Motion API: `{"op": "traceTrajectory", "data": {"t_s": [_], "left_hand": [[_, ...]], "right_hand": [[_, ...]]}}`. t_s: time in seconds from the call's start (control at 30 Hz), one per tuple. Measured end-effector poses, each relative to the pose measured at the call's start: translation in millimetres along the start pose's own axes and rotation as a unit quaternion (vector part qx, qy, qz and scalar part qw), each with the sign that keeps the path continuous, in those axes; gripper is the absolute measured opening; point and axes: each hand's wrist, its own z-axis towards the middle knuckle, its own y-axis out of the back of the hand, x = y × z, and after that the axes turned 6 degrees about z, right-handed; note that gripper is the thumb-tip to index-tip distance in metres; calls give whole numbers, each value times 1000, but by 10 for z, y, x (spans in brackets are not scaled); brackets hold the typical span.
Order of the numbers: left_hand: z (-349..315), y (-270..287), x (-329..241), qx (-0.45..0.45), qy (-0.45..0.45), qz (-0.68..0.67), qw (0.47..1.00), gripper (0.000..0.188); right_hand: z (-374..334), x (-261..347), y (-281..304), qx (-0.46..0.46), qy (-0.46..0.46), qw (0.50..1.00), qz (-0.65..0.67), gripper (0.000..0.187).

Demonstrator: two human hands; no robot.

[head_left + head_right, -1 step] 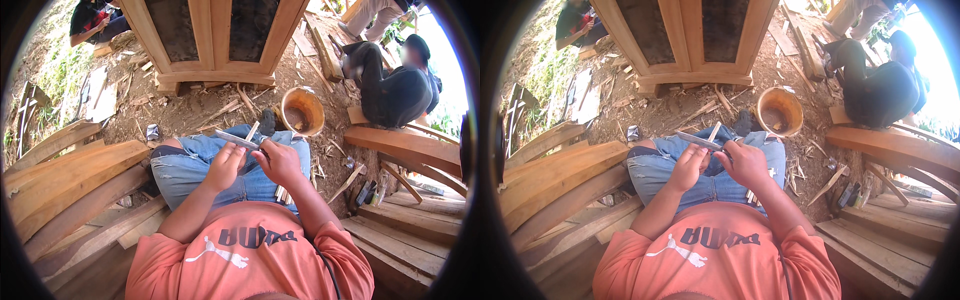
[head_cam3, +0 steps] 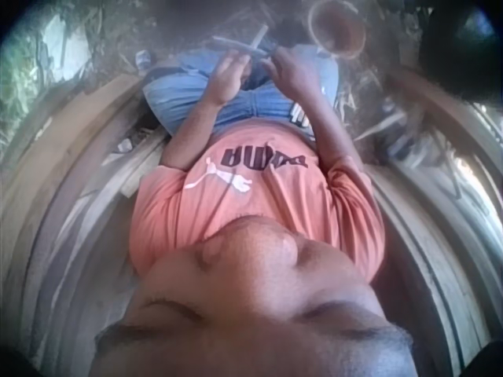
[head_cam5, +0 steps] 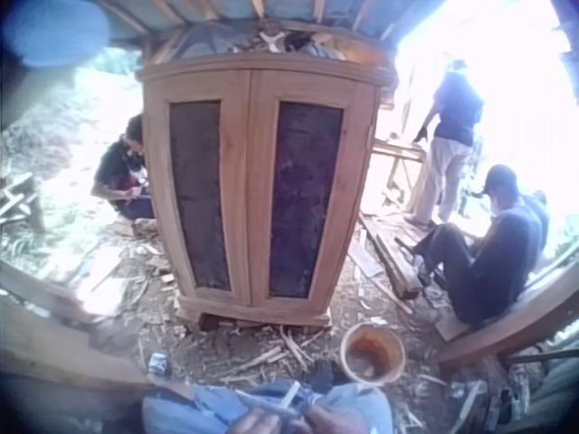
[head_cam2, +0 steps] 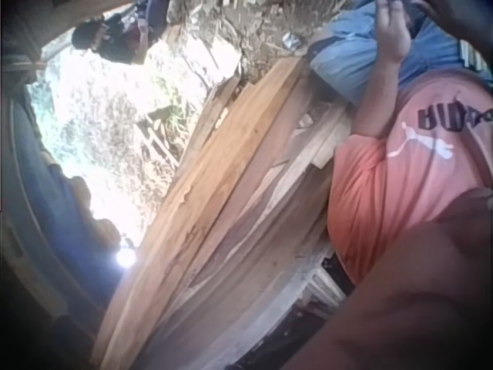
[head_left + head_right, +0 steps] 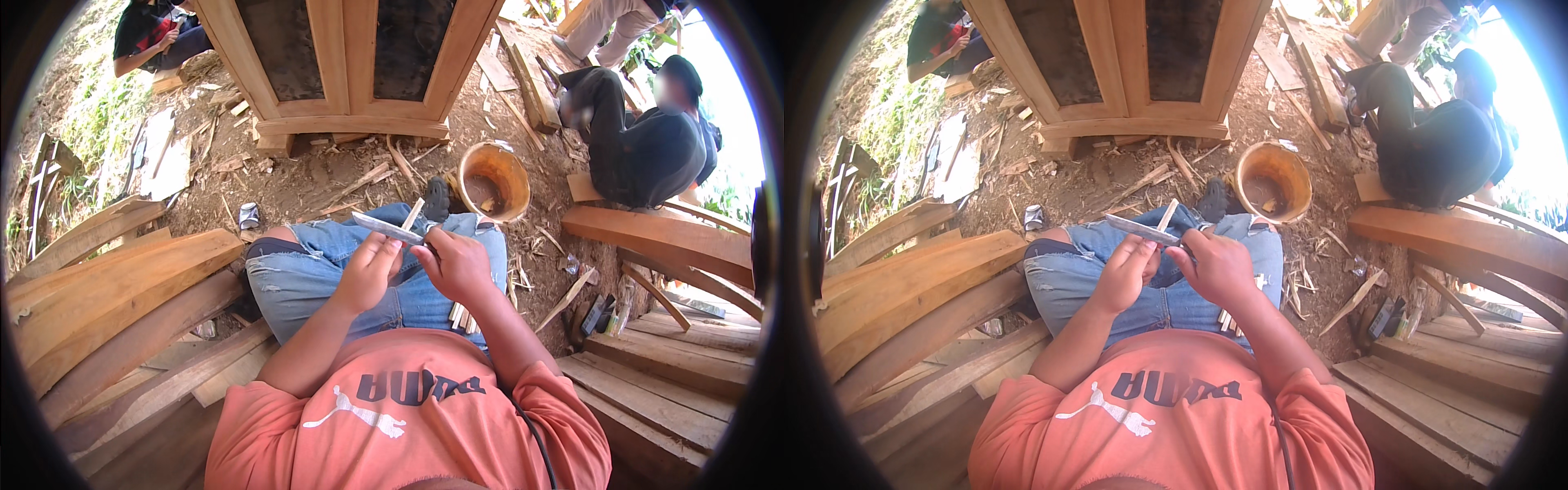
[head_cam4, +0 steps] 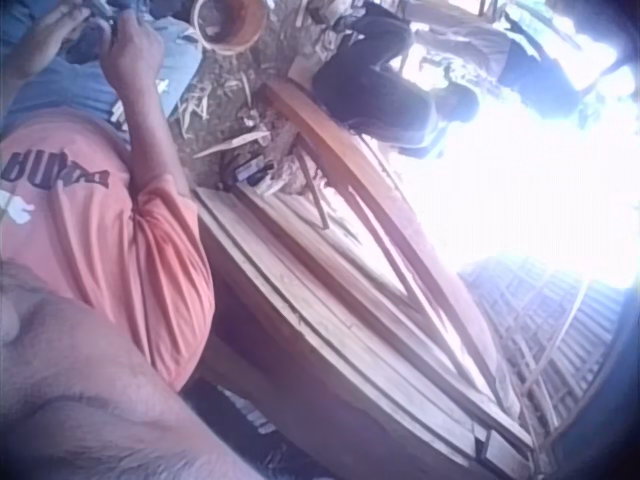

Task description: The person sits on the ground and uses a knife to shave and shape small wooden sticks. They repeatedly hold each stick and pare its edges, occasionally pausing to inspect the work. A bucket and additional wood pieces are nearby.

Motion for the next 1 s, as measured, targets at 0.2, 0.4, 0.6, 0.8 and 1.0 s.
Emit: {"op": "traceTrajectory", "data": {"t_s": [0.2, 0.4, 0.6, 0.8, 1.0], "left_hand": [[-35, -73, -157, 18, 23, -2, 1000, 28], [-155, -99, -91, 29, -4, 52, 998, 27], [-202, -52, -44, 2, 38, -15, 999, 26], [-105, -68, -120, -5, 23, 40, 999, 26], [-196, -72, -99, -31, 17, 61, 998, 23]], "right_hand": [[26, -16, -10, -7, 7, 998, -55, 40], [278, -531, 214, -72, -183, 977, -86, 42], [258, -414, 386, -56, -124, 989, -58, 43], [62, 88, 1, 30, 5, 999, -23, 40], [258, -404, 58, -75, -181, 980, -30, 37]]}}
